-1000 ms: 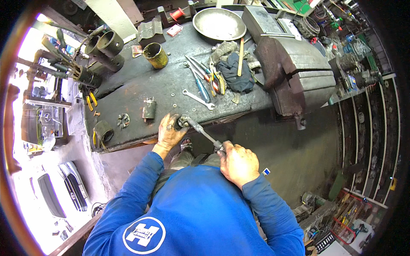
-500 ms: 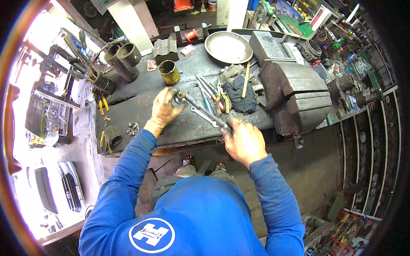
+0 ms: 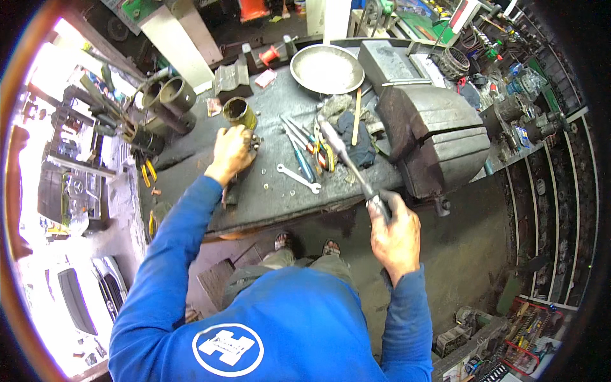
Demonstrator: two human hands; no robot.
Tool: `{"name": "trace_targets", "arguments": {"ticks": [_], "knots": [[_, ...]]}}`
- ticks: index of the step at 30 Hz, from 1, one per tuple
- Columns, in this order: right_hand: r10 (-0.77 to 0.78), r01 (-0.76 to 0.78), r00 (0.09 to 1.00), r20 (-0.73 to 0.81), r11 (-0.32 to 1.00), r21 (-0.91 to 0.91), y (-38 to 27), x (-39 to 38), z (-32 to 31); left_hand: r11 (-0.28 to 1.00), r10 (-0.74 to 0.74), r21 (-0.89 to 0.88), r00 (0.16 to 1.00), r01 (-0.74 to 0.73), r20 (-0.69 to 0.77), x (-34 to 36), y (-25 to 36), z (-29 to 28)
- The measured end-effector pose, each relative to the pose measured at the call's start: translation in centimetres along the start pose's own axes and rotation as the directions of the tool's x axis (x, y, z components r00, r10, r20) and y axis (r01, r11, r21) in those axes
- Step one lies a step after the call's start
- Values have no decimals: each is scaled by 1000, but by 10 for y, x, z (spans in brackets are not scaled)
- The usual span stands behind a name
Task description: The person disassembles a small cylindrical mechanical component on a workbench, using a hammer, pliers, and a ratchet to remove and reposition internal parts. The person repeatedly handles the component and its pieces, placing them on the bench and reassembling them by hand.
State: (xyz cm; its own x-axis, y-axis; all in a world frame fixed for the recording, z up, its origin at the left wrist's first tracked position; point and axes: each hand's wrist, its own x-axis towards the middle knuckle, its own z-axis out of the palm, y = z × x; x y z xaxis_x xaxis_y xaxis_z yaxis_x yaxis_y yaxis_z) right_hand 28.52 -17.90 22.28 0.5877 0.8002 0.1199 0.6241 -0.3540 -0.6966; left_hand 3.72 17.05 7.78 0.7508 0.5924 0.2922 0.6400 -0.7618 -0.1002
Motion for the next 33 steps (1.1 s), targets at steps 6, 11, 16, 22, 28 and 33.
{"name": "trace_targets", "arguments": {"ticks": [6,11,16,22,28,33], "knots": [[94,-90,993,68,994,-56,-9,-9,11,982,18,162,900,-98,436,2,1,-33],[142,-140,987,79,990,-23,-24,-17,25,976,-146,-193,958,98,-248,-29,2,-105],[112,-114,991,69,993,22,-31,-17,55,936,-259,-327,881,129,-395,-73,-6,-146],[103,-127,989,103,959,255,-33,-23,99,884,-421,-393,797,254,-433,-130,-36,-150],[55,-149,962,266,926,348,-60,-15,114,865,-488,-336,781,373,-389,-160,-62,-148],[-228,140,883,411,962,234,-97,11,97,870,-493,-215,788,443,-369,-159,-63,-140]]}}
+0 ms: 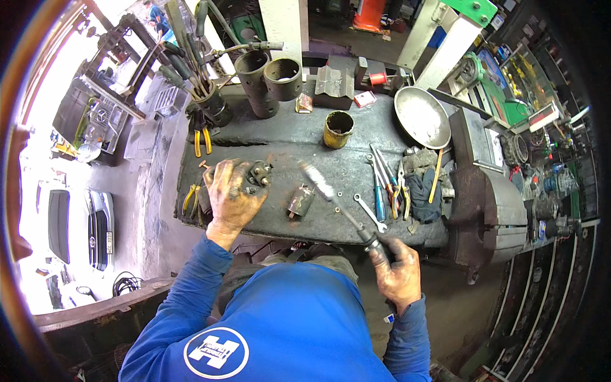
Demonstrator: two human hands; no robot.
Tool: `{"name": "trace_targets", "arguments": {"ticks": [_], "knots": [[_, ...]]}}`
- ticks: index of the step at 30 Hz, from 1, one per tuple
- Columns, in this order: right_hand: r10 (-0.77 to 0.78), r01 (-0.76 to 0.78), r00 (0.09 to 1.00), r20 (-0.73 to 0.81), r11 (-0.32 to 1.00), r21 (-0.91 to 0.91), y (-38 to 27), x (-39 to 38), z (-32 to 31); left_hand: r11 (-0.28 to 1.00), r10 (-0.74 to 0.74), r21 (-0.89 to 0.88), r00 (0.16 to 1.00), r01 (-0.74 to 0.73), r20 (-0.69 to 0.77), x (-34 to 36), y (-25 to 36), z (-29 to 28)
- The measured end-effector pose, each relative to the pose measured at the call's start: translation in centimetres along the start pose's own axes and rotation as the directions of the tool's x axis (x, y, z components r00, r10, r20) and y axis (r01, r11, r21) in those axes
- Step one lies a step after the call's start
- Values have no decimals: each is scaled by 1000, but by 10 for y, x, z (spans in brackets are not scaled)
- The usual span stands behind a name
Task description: The person disassembles a small cylindrical mechanical component on a workbench, using a hammer, pliers, and a ratchet to remove and reposition internal parts. The person repeatedly handles the component and its pieces, placing them on the bench and reassembling them by hand.
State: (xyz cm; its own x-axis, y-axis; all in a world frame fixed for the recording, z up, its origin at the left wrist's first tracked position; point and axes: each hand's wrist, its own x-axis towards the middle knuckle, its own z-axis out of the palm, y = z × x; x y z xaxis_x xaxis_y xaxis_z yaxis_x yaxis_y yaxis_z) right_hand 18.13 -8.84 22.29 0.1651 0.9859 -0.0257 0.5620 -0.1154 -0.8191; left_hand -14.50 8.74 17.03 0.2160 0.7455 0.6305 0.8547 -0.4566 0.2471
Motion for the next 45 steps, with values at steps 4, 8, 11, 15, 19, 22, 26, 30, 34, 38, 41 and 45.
{"name": "trace_targets", "arguments": {"ticks": [4,8,11,15,19,22,26,30,34,38,41,45], "knots": [[-30,42,993,113,994,-102,-18,14,9,998,42,36,999,-42,14,3,6,8],[15,-1,993,119,993,-116,-16,19,17,998,58,9,997,-59,47,5,16,20],[24,-6,992,127,990,-138,-11,18,12,997,72,-9,994,-71,81,4,23,29],[37,-18,995,96,983,-185,-7,12,7,991,133,-46,983,-128,128,-1,29,45],[-6,31,997,71,935,-353,-4,3,-3,979,180,-124,971,-162,156,-11,37,67],[45,-15,997,65,914,-405,3,-3,-15,973,182,-181,959,-144,217,-24,52,88],[147,-96,986,77,886,-453,13,-17,-32,943,185,-326,924,-70,335,-50,76,111],[280,-199,954,104,857,-476,22,-38,-46,892,196,-451,882,22,429,-84,98,126],[312,-189,943,118,790,-583,28,-47,-46,850,243,-519,806,92,540,-106,111,146],[409,-250,905,120,738,-627,26,-44,-36,864,252,-494,765,99,593,-114,111,158],[385,-203,912,142,723,-660,19,-35,-36,915,236,-401,739,50,631,-116,108,158],[367,-121,910,190,677,-726,6,-19,-39,922,223,-381,700,75,679,-116,108,158]]}}
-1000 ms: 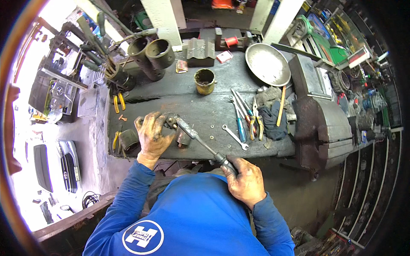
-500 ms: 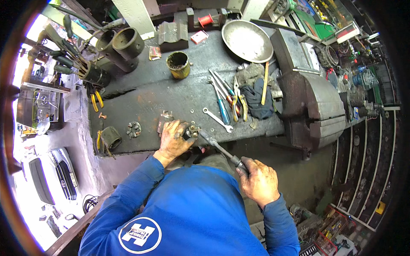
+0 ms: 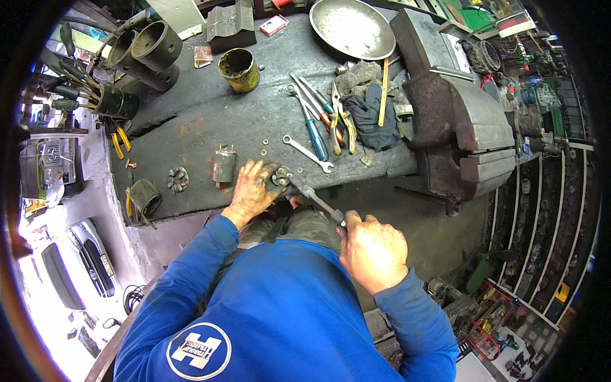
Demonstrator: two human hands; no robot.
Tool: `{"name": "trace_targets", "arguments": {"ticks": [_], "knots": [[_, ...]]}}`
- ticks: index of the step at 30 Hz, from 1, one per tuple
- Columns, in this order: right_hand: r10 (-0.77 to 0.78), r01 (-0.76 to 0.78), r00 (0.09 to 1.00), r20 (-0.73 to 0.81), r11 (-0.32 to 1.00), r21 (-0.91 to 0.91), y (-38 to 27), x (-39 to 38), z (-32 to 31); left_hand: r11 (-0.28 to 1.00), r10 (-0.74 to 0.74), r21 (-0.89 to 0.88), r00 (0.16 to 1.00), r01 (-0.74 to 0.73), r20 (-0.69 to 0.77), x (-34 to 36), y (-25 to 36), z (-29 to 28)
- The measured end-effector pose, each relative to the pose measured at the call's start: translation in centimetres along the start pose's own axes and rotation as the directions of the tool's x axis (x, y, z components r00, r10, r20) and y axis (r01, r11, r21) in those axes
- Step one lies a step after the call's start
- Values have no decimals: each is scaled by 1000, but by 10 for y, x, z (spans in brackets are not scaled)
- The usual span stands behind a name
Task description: The person disassembles a small cylindrical mechanical component on a workbench, using a hammer, pliers, and a ratchet to remove and reposition internal parts. The person repeatedly handles the component and its pieces, placing them on the bench and reassembling them by hand.
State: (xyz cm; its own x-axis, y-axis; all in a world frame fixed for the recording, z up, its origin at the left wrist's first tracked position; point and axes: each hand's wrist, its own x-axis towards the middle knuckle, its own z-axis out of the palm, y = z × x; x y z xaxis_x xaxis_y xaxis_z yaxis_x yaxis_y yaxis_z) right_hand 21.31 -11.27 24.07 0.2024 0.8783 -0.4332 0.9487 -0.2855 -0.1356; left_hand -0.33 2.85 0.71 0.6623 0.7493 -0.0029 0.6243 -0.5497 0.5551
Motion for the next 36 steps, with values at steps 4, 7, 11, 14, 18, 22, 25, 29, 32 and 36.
{"name": "trace_targets", "arguments": {"ticks": [4,7,11,14,18,22,25,29,32,36], "knots": [[-50,51,999,12,995,-81,-7,6,-8,1000,-2,-16,1000,3,18,2,-2,1],[-33,34,999,5,995,-97,-10,3,-3,999,11,-43,1000,-11,-5,0,-4,6],[7,-13,998,-65,996,-87,-14,-6,9,997,72,4,992,-72,-100,-2,-6,13],[64,-66,996,-67,997,-39,-14,-10,16,998,59,30,998,-59,-12,-2,-6,8],[76,-77,994,-78,997,-11,-10,-14,22,997,68,-27,997,-67,31,-4,9,-12],[102,-100,993,-54,994,43,-4,-18,29,991,35,-129,999,-34,5,-16,26,-58],[144,-140,989,-36,986,93,-2,-19,36,990,-1,-141,983,-25,-184,-16,10,-104],[165,-163,986,-28,984,69,-6,-24,42,976,-90,145,903,165,-421,16,-43,-163],[127,-125,990,-67,991,39,-5,-25,44,906,-327,177,902,384,-283,41,-76,-196],[119,-115,990,-74,991,61,6,-24,48,885,-364,212,901,414,-237,44,-80,-204]]}}
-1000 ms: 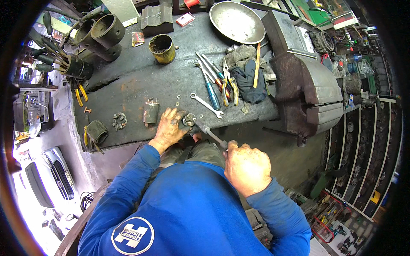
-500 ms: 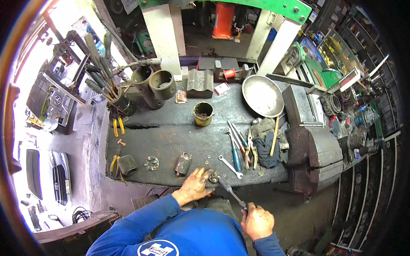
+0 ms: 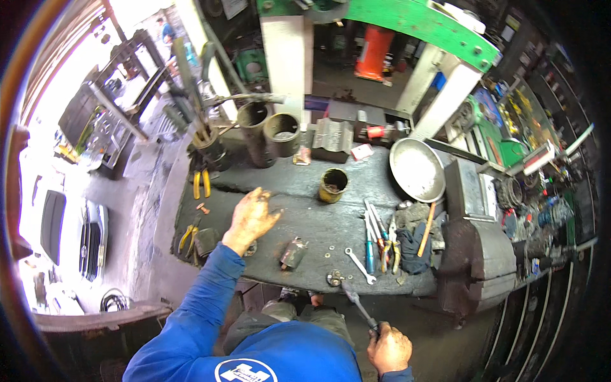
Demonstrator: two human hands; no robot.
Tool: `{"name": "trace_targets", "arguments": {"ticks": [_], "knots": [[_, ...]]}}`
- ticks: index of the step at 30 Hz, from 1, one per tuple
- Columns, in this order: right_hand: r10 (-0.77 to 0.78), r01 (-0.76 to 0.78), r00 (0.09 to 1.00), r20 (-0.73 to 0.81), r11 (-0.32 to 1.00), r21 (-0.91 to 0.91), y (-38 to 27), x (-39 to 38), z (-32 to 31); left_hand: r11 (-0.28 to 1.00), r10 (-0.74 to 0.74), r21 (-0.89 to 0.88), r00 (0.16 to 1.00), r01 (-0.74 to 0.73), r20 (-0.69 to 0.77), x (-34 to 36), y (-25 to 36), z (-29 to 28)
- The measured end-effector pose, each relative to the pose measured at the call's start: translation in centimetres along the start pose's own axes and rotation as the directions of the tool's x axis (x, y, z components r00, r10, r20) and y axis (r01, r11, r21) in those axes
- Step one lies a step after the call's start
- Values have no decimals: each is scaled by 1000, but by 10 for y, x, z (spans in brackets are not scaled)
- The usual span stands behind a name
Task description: The person disassembles a small cylindrical mechanical component on a workbench, using a hammer, pliers, and a ratchet to remove and reposition internal parts. The person repeatedly handles the component and its pieces, placing them on the bench and reassembling them by hand.
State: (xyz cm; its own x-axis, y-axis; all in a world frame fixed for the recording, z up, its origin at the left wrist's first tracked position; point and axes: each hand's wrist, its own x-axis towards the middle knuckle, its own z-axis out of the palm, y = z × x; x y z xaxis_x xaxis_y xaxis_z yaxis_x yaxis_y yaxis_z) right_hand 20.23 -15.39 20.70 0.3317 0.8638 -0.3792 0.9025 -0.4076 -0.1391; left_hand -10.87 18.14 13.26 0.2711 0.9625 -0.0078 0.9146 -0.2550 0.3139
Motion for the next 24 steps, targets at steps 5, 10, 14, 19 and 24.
{"name": "trace_targets", "arguments": {"ticks": [5,10,14,19,24], "knots": [[-36,40,998,46,996,-79,17,9,11,992,-65,-109,997,70,45,-43,-25,-16],[-45,46,997,60,999,-14,14,6,6,921,-389,-5,918,390,-72,-97,-110,-55],[-72,73,997,35,997,-34,1,7,-5,824,-562,-29,810,566,-166,-108,-173,-80],[65,-65,998,12,998,-2,-18,6,-15,951,-288,-182,928,248,-236,-71,-136,-48],[123,-123,992,43,992,-3,-29,2,-20,864,208,-416,954,-282,-215,20,-17,18]]}}
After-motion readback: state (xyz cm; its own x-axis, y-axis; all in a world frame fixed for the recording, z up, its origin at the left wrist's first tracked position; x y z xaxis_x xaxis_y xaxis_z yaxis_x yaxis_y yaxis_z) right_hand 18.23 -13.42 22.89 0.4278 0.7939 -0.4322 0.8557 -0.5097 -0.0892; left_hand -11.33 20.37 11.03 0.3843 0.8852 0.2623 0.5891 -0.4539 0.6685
